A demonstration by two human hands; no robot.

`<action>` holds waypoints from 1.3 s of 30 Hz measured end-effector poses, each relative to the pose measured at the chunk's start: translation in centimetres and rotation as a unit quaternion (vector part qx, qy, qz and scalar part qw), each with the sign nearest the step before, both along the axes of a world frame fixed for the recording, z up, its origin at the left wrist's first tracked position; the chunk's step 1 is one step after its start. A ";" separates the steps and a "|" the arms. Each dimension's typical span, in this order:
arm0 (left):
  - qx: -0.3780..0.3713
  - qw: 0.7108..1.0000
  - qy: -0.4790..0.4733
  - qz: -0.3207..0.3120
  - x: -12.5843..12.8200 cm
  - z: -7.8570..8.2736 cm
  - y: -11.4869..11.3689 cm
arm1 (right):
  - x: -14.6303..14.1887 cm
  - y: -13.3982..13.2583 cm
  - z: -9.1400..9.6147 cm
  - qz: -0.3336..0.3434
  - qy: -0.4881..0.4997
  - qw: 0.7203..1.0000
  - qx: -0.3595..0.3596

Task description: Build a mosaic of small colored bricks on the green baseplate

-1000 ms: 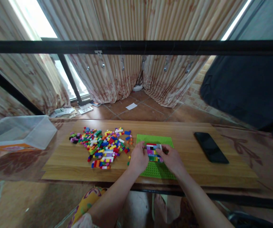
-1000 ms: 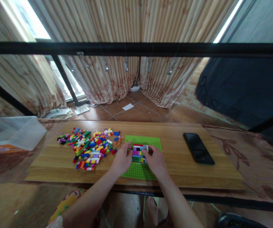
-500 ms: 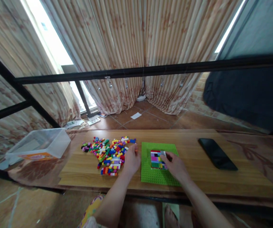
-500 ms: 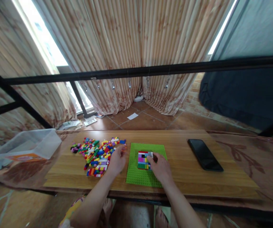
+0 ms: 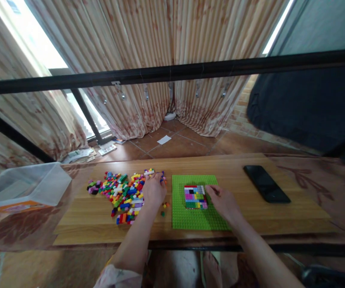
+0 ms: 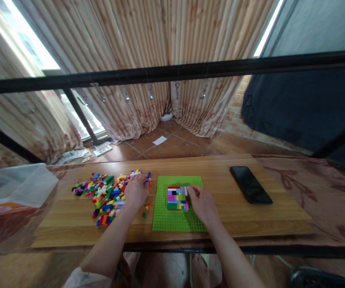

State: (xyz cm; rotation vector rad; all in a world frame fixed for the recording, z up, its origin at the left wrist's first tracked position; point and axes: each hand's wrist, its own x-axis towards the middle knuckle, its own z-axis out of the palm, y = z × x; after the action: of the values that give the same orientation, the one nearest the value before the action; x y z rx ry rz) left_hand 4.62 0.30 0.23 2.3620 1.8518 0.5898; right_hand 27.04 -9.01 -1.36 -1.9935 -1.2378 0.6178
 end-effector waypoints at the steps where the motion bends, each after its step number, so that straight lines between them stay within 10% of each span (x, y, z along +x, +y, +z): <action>1: -0.004 1.000 0.008 0.008 0.1 -0.1 0.0 | 0.3 0.0 0.1 -0.004 0.006 1.000 -0.005; 10: 0.000 1.000 0.027 0.004 -0.1 0.1 0.2 | 1.0 -0.2 0.4 -0.043 0.009 0.999 0.019; 15: -0.020 0.991 -0.135 0.006 0.3 1.2 -0.1 | 0.5 -0.1 1.3 -0.068 0.034 0.994 0.081; 19: -0.182 0.878 -0.441 -0.047 2.2 1.6 -2.0 | -0.4 -0.1 2.0 -0.048 0.140 0.974 0.172; 25: -0.335 0.713 -0.609 -0.088 5.2 1.9 -5.4 | -2.2 -0.6 3.5 0.036 0.214 0.959 0.181; 39: -0.267 0.759 -0.554 -0.213 7.8 0.9 -6.9 | -1.5 -1.3 4.1 0.022 0.393 0.914 0.101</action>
State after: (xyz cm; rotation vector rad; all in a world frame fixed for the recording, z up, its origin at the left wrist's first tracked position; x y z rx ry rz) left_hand 12.46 -6.57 1.17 1.3758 0.7452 0.9306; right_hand 25.52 -10.32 2.70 -1.3172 -0.7942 1.1222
